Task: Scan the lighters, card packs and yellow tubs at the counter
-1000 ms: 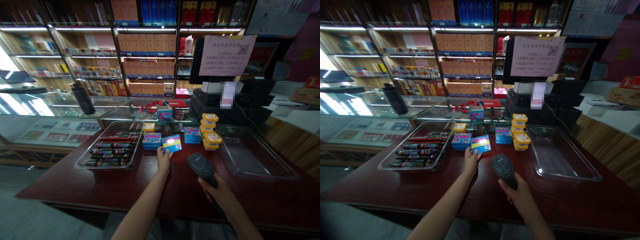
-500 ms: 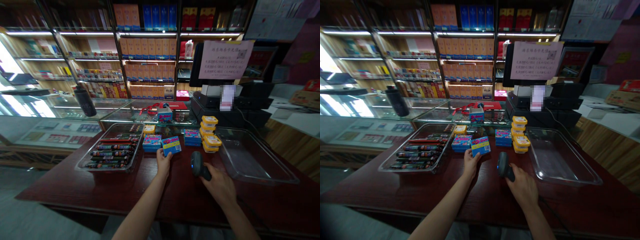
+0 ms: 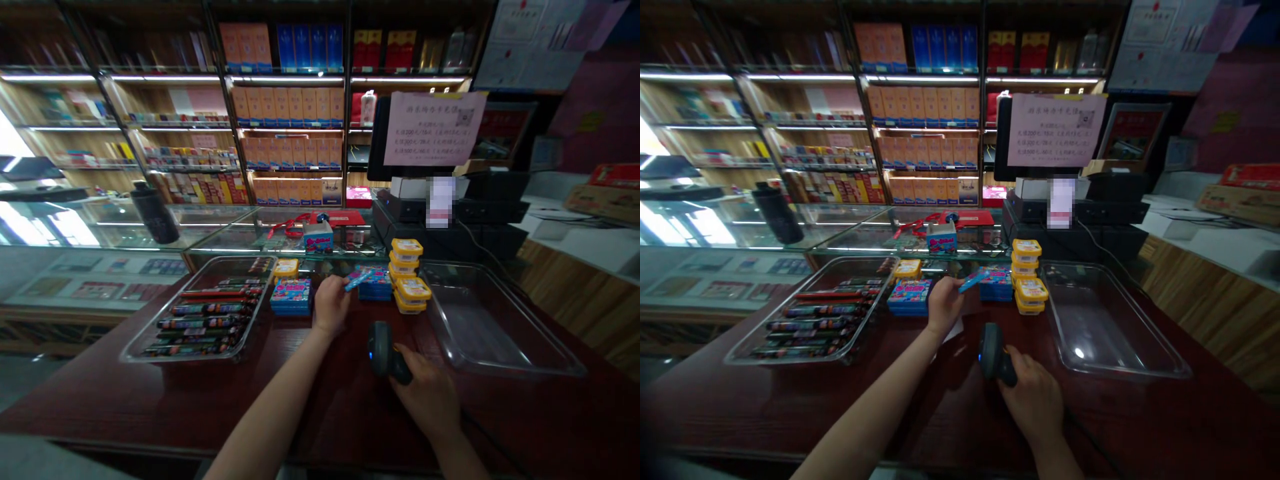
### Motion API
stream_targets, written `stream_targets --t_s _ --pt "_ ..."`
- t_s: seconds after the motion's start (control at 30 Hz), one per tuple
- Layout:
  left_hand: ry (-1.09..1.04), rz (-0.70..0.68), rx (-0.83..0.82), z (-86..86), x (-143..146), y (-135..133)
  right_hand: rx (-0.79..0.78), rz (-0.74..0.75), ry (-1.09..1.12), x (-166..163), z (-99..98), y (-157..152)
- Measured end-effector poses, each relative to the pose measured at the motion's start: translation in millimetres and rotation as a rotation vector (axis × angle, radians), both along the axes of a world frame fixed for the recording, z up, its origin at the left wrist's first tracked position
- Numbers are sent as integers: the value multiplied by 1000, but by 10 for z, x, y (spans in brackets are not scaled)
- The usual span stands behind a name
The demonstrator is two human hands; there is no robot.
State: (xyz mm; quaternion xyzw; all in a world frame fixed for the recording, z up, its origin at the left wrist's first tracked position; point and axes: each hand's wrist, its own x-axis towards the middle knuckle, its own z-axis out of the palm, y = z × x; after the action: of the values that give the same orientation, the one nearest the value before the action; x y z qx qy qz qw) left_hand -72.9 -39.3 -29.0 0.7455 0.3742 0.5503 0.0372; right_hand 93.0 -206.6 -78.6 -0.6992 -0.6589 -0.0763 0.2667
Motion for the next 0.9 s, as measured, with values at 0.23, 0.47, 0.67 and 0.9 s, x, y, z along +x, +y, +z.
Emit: stream_targets --t_s 0.23,0.47,0.67,0.9 --pt "705 88 186 159 438 347 -62 -20 52 3 55 25" --pt "726 -27 33 10 596 446 -80 -2 113 22 41 48" --pt "264 30 -202 -123 354 538 -57 6 97 45 17 50" --pt "84 24 -332 -168 327 620 -62 8 102 53 1 45"
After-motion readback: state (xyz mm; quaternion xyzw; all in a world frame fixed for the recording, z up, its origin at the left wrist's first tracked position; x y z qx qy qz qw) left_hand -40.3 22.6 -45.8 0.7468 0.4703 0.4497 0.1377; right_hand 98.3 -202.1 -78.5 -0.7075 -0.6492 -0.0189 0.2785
